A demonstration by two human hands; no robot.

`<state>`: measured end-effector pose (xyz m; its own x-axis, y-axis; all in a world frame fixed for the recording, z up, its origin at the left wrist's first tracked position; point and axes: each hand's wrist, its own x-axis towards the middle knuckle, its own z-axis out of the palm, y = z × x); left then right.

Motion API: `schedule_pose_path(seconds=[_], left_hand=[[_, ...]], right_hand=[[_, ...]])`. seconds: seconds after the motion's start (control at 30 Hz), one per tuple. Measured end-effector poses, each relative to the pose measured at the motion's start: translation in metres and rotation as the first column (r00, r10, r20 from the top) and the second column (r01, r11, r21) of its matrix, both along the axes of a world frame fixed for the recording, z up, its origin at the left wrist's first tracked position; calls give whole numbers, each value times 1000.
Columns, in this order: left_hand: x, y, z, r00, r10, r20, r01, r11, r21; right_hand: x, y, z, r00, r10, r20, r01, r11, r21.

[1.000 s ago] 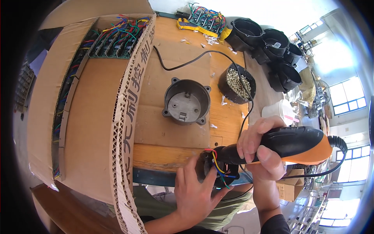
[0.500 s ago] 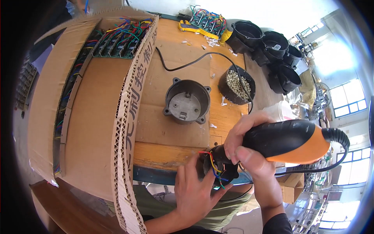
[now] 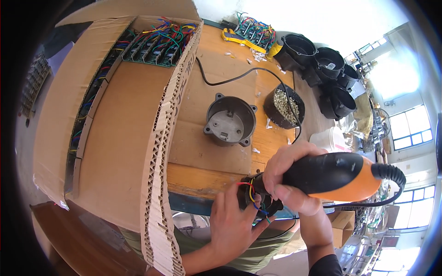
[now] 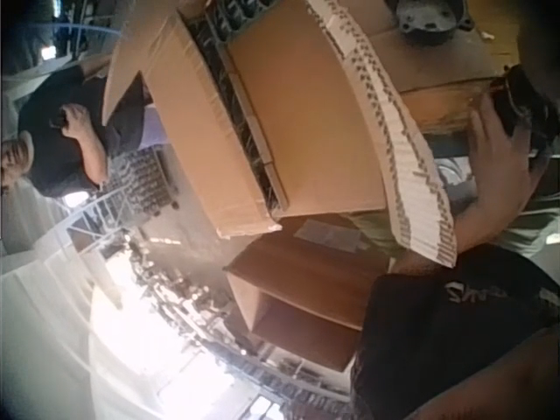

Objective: The person assembles electronic components by applying a substance with a brush to a component, wiring them together, and using a power screwdriver to secure the parts into a black housing.

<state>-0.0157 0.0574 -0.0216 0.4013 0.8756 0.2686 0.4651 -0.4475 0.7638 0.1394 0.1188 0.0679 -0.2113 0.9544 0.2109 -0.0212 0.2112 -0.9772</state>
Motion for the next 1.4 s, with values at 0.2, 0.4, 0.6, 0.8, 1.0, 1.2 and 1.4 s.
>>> schedule_pose_path(seconds=[0.2,0.4,0.6,0.8,1.0,1.2,1.4], left_hand=[[0,-1,0,1000,-3,-25,4,1000,30],[2,-2,-5,1000,-5,2,5,999,52],[3,2,-2,999,-10,39,7,997,81],[11,1,1,996,11,86,-20,995,101],[8,0,-5,998,11,61,-21,986,167],[4,0,-5,1000,-2,31,-3,987,159],[-10,-13,12,994,20,112,-18,1000,-19]], right_hand=[[-4,-17,-1,985,-170,38,169,985,30],[-7,-23,-7,976,-219,10,219,976,8],[-12,-21,-17,961,-277,-4,277,961,-20],[-10,-18,-18,957,-278,-82,281,959,31],[-15,-16,-7,978,-202,-40,202,979,-20],[-4,-26,20,986,-55,155,34,990,134],[0,-74,51,847,-470,-249,521,827,213]])
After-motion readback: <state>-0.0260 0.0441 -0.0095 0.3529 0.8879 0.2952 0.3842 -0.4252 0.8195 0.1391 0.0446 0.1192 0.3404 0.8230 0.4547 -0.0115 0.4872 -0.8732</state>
